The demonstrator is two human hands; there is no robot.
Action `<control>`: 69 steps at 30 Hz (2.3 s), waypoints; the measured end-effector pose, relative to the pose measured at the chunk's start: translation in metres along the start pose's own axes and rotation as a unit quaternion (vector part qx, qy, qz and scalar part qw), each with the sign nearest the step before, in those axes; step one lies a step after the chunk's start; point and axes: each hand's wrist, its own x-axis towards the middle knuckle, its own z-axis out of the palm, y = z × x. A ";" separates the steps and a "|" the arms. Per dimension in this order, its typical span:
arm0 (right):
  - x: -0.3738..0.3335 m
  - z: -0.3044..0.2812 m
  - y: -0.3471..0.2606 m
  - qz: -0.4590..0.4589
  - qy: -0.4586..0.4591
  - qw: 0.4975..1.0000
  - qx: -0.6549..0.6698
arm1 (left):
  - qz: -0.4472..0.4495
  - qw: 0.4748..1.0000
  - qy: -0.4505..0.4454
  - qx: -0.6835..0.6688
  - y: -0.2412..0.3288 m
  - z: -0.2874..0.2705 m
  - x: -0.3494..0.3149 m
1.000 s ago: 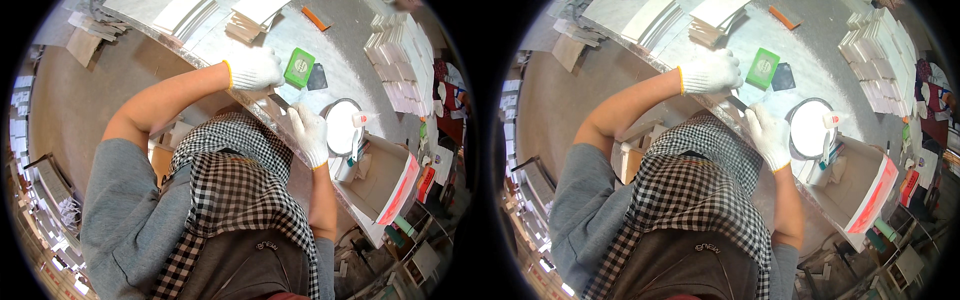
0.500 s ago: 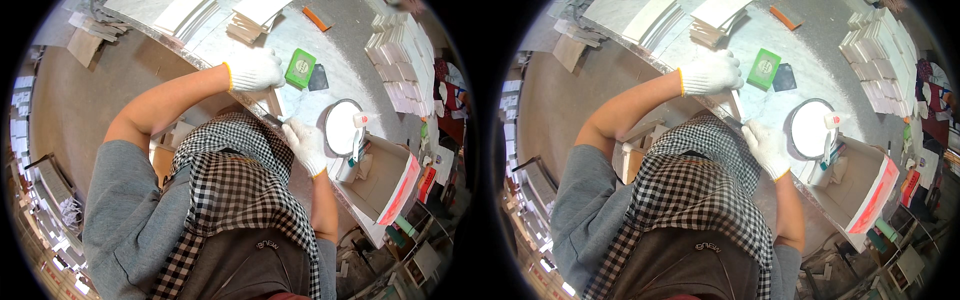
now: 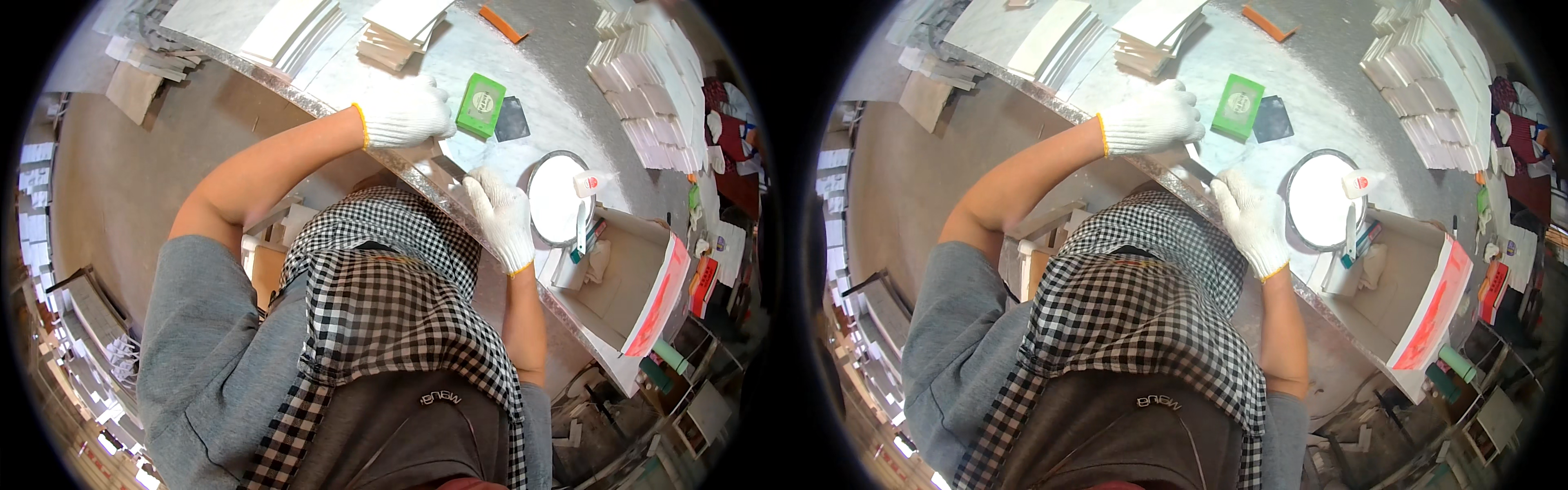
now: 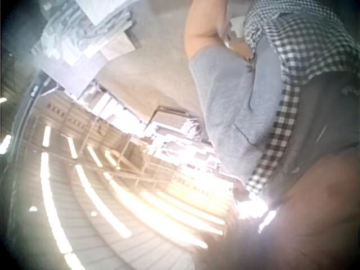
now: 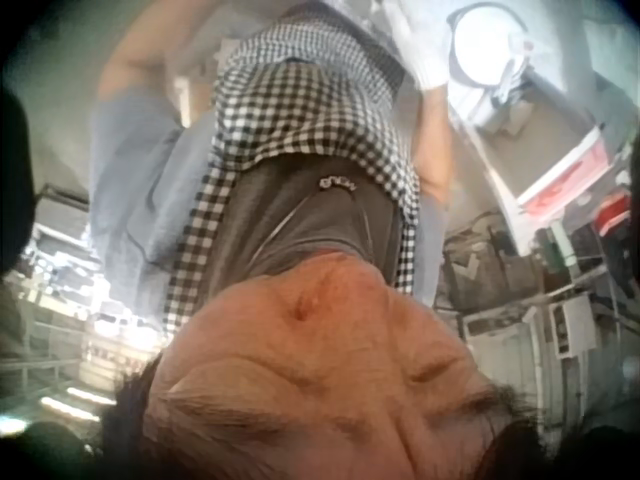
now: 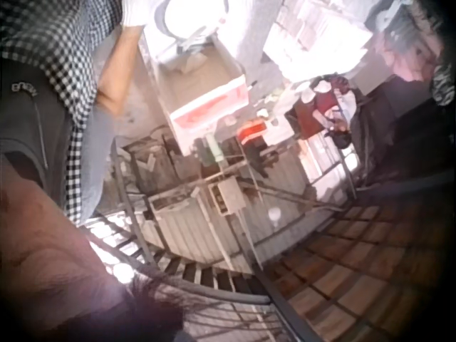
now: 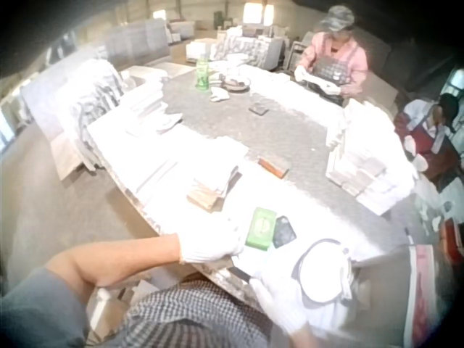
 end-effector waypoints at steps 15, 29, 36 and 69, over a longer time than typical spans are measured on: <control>-0.043 0.051 0.021 0.168 0.179 0.815 0.525 | 0.014 0.998 0.061 0.024 0.020 -0.018 -0.013; -0.020 0.028 -0.002 0.069 0.153 0.804 0.571 | 0.027 0.953 0.257 -0.159 0.085 0.000 -0.014; -0.016 0.030 -0.004 0.013 0.139 0.851 0.507 | -0.064 0.943 0.201 -0.258 0.101 -0.005 -0.003; -0.039 0.042 0.006 0.006 0.244 0.915 0.322 | -0.046 0.933 0.246 -0.257 0.099 0.033 0.001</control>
